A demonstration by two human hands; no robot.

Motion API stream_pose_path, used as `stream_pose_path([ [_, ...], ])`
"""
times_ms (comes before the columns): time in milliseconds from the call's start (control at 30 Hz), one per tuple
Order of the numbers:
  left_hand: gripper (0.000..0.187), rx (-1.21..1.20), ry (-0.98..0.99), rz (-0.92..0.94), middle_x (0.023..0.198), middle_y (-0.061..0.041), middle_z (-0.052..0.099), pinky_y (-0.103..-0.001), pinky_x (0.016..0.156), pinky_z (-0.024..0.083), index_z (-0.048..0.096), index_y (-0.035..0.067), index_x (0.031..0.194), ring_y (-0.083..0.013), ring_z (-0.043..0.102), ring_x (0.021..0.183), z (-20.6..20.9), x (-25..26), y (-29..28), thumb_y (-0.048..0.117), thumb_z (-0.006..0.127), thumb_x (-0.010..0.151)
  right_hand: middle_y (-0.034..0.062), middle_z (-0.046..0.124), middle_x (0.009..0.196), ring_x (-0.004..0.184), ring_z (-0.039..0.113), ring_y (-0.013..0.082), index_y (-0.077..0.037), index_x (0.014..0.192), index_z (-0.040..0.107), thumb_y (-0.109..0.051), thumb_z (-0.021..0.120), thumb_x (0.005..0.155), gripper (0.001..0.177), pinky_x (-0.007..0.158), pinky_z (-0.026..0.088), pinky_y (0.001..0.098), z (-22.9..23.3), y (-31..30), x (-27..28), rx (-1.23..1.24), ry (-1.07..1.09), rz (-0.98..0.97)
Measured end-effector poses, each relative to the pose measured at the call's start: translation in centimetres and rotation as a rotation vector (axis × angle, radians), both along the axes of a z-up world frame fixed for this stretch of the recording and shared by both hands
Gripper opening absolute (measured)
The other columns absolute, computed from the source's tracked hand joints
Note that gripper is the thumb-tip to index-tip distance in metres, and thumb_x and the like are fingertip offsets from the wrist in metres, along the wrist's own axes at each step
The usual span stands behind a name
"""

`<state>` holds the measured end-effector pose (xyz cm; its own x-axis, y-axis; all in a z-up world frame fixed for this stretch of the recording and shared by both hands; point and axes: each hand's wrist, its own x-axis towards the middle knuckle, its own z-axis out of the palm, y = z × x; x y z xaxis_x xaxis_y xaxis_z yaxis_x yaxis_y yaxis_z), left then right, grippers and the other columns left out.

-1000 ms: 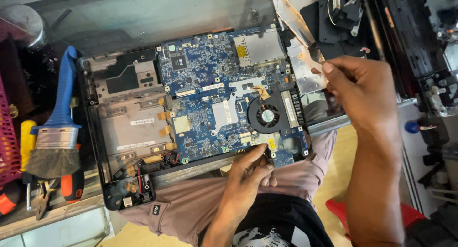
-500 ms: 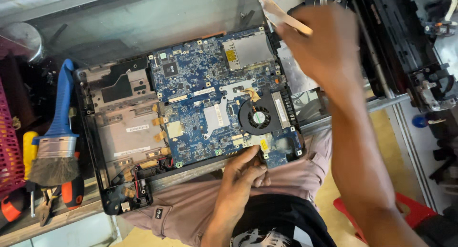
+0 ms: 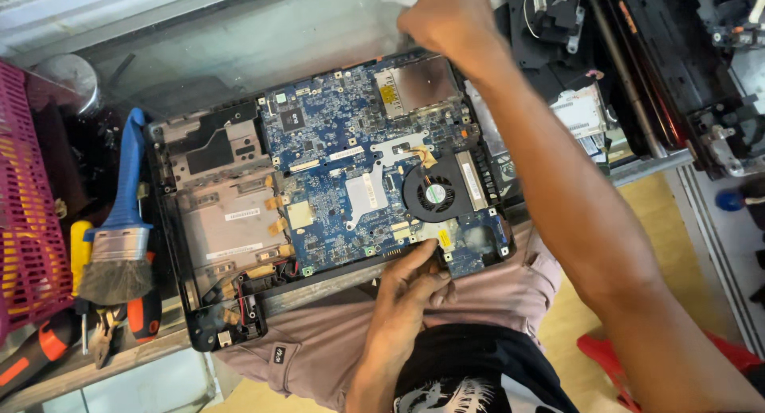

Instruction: The person works on a disassembled laptop motherboard, using a small white tool to pry and remove components. They manipulate wires and connectors on the board, then flip the motherboard over to continue working on the other side.

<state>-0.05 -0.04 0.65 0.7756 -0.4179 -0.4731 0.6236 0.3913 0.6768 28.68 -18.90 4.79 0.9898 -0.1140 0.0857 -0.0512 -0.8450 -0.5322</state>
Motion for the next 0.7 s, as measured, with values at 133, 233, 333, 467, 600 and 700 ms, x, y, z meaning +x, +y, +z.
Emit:
stream_pose_path([
  [133,0.066,-0.022,0.03,0.004,0.065,-0.005,0.057,-0.033,0.072,0.06,0.043,0.003,0.158,-0.0178,0.061,0.062,-0.4,0.0,-0.2,-0.007,0.058,0.095,0.0048,0.035,0.064,0.06,0.032,0.029,-0.013,0.072,0.032,-0.001,0.048,0.073,0.021,0.053,0.016,0.0473,3.2,-3.1,-3.3,-0.211,0.181,-0.082],
  [233,0.048,-0.08,-0.093,0.066,0.057,-0.004,0.045,-0.037,0.069,0.058,0.062,0.004,0.141,-0.0174,0.051,0.055,-1.1,-0.2,-0.6,-0.007,0.06,0.095,0.0302,0.065,0.089,0.076,0.063,0.0593,0.004,0.088,0.072,-0.012,0.072,0.092,0.017,0.057,0.047,0.0621,6.0,-3.7,-7.7,-0.431,0.171,-0.029],
  [333,0.061,-0.026,0.054,0.063,0.056,-0.005,0.046,-0.039,0.069,0.058,0.053,-0.002,0.15,-0.0173,0.049,0.053,-0.8,-0.1,-0.5,-0.006,0.064,0.09,0.028,0.055,0.068,0.067,0.056,0.0605,0.005,0.069,0.055,-0.013,0.068,0.096,0.035,0.055,0.041,0.0633,6.3,-4.5,-10.9,-0.388,0.216,-0.058],
  [467,0.045,0.001,0.031,0.058,0.059,-0.004,0.048,-0.038,0.068,0.06,0.065,-0.003,0.136,-0.0142,0.047,0.053,-1.7,-0.4,-0.7,-0.008,0.066,0.091,0.0189,0.066,0.071,0.07,0.068,0.0422,0.001,0.079,0.068,-0.014,0.065,0.109,0.034,0.066,0.053,0.0557,8.0,-4.5,-14.0,-0.3,0.245,-0.113],
  [600,0.042,-0.014,0.074,0.146,0.062,-0.003,0.042,-0.037,0.063,0.056,0.068,-0.003,0.127,-0.0123,0.04,0.053,-2.3,-0.7,-0.9,-0.011,0.067,0.086,0.0169,0.066,0.071,0.055,0.057,0.0346,-0.002,0.097,0.068,-0.02,0.056,0.115,0.028,0.049,0.038,0.0476,7.3,-4.7,-17.0,-0.139,0.19,-0.012],
  [700,0.021,-0.007,0.032,0.121,0.062,-0.002,0.042,-0.035,0.063,0.056,0.073,-0.003,0.106,-0.0115,0.039,0.054,-2.0,-0.5,-0.9,-0.011,0.066,0.088,0.0165,0.064,0.067,0.054,0.055,0.0379,-0.004,0.099,0.063,-0.014,0.051,0.112,0.021,0.047,0.037,0.0485,6.4,-4.3,-18.4,-0.099,0.203,0.021],
])
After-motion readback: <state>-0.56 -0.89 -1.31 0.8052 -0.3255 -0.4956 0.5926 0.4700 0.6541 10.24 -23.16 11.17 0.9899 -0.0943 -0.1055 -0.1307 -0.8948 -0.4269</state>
